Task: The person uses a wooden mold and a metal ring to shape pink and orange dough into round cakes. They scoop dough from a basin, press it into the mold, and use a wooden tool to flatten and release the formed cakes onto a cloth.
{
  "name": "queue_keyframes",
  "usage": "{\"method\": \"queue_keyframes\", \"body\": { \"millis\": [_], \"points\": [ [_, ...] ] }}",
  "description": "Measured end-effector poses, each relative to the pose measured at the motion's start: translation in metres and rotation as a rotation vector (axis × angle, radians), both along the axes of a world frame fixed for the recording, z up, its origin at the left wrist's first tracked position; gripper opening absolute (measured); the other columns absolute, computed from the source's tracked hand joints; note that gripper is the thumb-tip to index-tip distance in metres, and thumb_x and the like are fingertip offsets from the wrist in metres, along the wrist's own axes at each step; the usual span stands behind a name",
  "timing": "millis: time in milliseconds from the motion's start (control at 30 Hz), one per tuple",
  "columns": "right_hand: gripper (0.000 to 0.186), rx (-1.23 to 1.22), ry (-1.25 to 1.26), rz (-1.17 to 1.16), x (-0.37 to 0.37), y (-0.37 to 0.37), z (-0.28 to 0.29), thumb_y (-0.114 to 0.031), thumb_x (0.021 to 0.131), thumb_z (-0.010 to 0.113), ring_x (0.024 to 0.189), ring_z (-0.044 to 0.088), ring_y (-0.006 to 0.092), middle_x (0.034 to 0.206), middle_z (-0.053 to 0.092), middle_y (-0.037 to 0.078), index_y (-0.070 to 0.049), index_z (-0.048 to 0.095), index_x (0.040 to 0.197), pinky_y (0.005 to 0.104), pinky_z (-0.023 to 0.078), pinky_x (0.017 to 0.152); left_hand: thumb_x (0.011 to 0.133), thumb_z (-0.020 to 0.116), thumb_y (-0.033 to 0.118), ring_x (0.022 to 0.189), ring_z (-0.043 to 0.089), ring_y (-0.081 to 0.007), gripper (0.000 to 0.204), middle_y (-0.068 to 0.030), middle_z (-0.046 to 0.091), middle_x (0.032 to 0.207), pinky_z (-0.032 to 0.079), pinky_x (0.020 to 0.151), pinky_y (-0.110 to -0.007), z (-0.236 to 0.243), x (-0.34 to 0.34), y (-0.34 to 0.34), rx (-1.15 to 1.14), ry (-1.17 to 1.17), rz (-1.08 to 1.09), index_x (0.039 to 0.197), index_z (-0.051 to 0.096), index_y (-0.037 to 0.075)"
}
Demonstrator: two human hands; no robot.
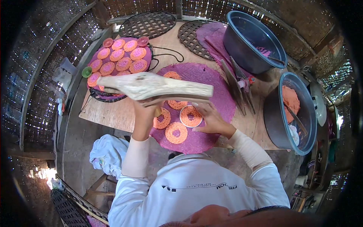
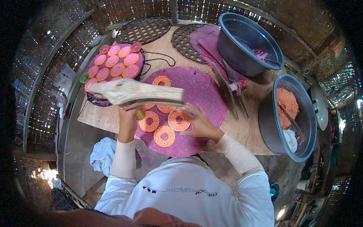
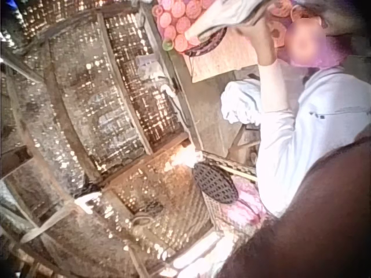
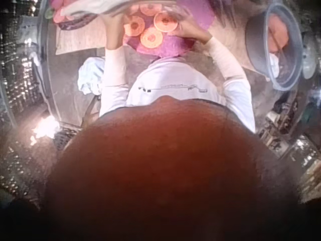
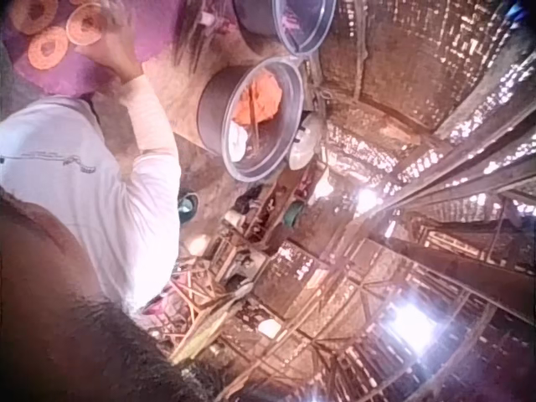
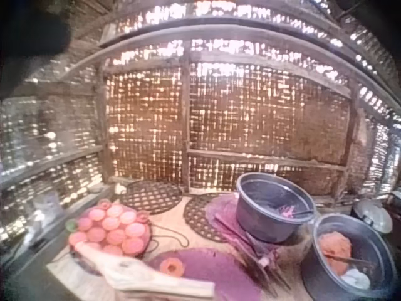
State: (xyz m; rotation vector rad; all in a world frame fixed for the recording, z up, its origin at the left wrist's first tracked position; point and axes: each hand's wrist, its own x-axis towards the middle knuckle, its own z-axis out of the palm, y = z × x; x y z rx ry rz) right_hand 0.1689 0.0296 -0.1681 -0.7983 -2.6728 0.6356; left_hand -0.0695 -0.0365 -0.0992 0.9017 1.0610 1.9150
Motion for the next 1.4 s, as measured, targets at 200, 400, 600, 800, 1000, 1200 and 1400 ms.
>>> {"method": "queue_keyframes", "body": {
  "millis": [200,400,600,800,1000,1200,1400],
  "points": [
    [0.095,-0.012,0.033,0.0,-0.004,0.006,-0.004,-0.046,0.061,0.074,0.125,0.034,0.0354,0.135,0.035,0.02,-0.006,0.029,0.135,0.0512,0.018,0.106,0.069,0.061,-0.006,0.057,0.054,-0.0128,0.024,-0.0044,0.057,0.073,0.043,0.049,-0.025,-0.012,-0.018,-0.019,-0.127,0.09,0.106,0.091,0.054,0.002],
    [0.099,-0.219,0.003,-0.132,0.03,-0.024,0.044,-0.042,0.06,0.077,0.118,0.041,0.0357,0.13,0.042,0.021,-0.001,0.028,0.135,0.0429,0.03,0.1,0.071,0.061,-0.004,0.058,0.054,-0.0131,0.024,-0.0045,0.055,0.074,0.043,0.048,-0.025,-0.012,-0.025,-0.034,-0.114,0.035,0.186,0.092,0.053,0.003],
    [0.102,-0.033,-0.073,-0.216,0.039,-0.088,0.021,-0.039,0.058,0.079,0.113,0.046,0.0355,0.125,0.046,0.021,0.006,0.027,0.134,0.0407,0.033,0.097,0.072,0.062,-0.004,0.064,0.055,-0.0139,0.028,-0.0061,0.057,0.081,0.044,0.053,-0.025,-0.025,-0.03,-0.032,-0.065,0.097,0.31,0.098,0.054,0.001],
    [0.086,0.084,0.248,-0.334,0.027,-0.091,0.024,-0.034,0.069,0.072,0.115,0.046,0.0339,0.123,0.047,0.021,0.006,0.03,0.132,0.042,0.034,0.096,0.078,0.062,0.005,0.096,0.057,-0.0238,0.036,-0.0113,0.057,0.108,0.043,0.087,-0.038,-0.073,-0.021,-0.03,0.085,0.899,0.556,0.112,0.051,-0.002],
    [0.051,0.338,0.577,-0.242,0.031,-0.071,0.138,-0.023,0.085,0.056,0.095,0.059,0.0276,0.104,0.058,0.016,0.005,0.042,0.126,0.035,0.046,0.084,0.083,0.056,0.014,0.101,0.055,-0.0218,0.032,-0.0116,0.057,0.112,0.042,0.089,-0.033,0.08,0.033,-0.035,0.064,0.929,-0.707,0.113,0.053,0.003],
    [0.033,-0.436,1.204,-0.324,0.042,-0.033,0.187,-0.023,0.091,0.051,0.053,0.057,0.0122,0.067,0.058,0.007,0.001,0.049,0.114,0.0216,0.046,0.051,0.071,0.063,0.018,0.075,0.06,-0.0203,0.024,-0.0071,0.063,0.083,0.042,0.067,-0.031,0.091,0.086,-0.025,0.607,1.251,-0.564,0.093,0.062,0.01],
    [0.027,-0.2,0.844,-0.552,0.056,-0.034,0.189,-0.017,0.082,0.06,0.048,0.048,0.0108,0.067,0.047,0.002,-0.003,0.043,0.098,0.0242,0.041,0.045,0.064,0.069,0.033,0.051,0.056,-0.0214,0.027,-0.0013,0.051,0.06,0.035,0.051,-0.036,0.111,0.117,0.0,0.65,1.791,-0.155,0.082,0.059,0.015]
  ]
}}
